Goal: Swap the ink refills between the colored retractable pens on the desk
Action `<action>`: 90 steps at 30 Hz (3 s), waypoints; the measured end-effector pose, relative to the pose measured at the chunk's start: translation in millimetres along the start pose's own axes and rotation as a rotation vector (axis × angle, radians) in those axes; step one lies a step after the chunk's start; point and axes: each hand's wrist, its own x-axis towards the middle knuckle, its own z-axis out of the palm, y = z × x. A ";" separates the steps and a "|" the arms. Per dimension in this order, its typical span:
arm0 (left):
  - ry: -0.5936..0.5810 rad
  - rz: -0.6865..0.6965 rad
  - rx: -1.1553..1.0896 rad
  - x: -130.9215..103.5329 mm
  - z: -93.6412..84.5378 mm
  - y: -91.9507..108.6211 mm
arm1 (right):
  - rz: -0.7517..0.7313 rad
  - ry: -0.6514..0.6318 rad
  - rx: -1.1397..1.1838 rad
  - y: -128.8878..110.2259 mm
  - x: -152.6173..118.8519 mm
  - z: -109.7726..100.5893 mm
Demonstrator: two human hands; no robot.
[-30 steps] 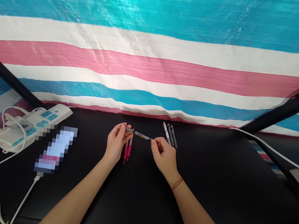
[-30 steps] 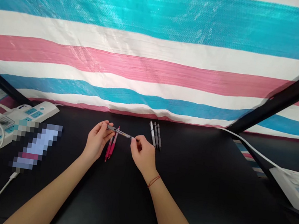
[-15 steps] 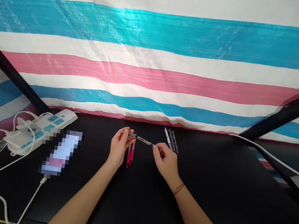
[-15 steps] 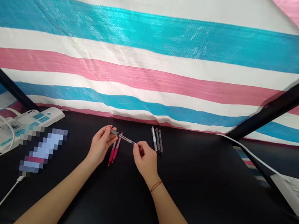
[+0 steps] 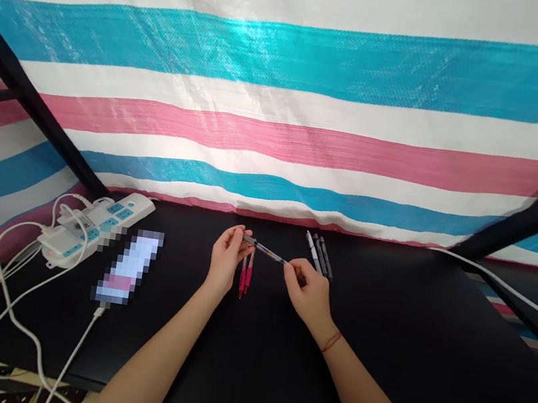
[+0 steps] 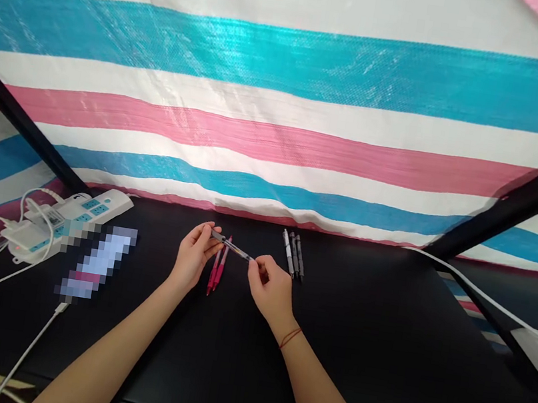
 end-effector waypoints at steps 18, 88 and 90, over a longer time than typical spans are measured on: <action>0.018 -0.037 0.014 3.4 4.3 -0.8 | -0.049 0.010 -0.003 2.9 4.0 -2.2; -0.346 0.388 1.067 6.4 -17.9 8.0 | 0.489 0.044 0.748 22.7 16.8 -1.7; -0.377 0.432 1.070 6.5 -17.1 7.6 | 0.528 0.045 0.755 23.9 18.0 -1.4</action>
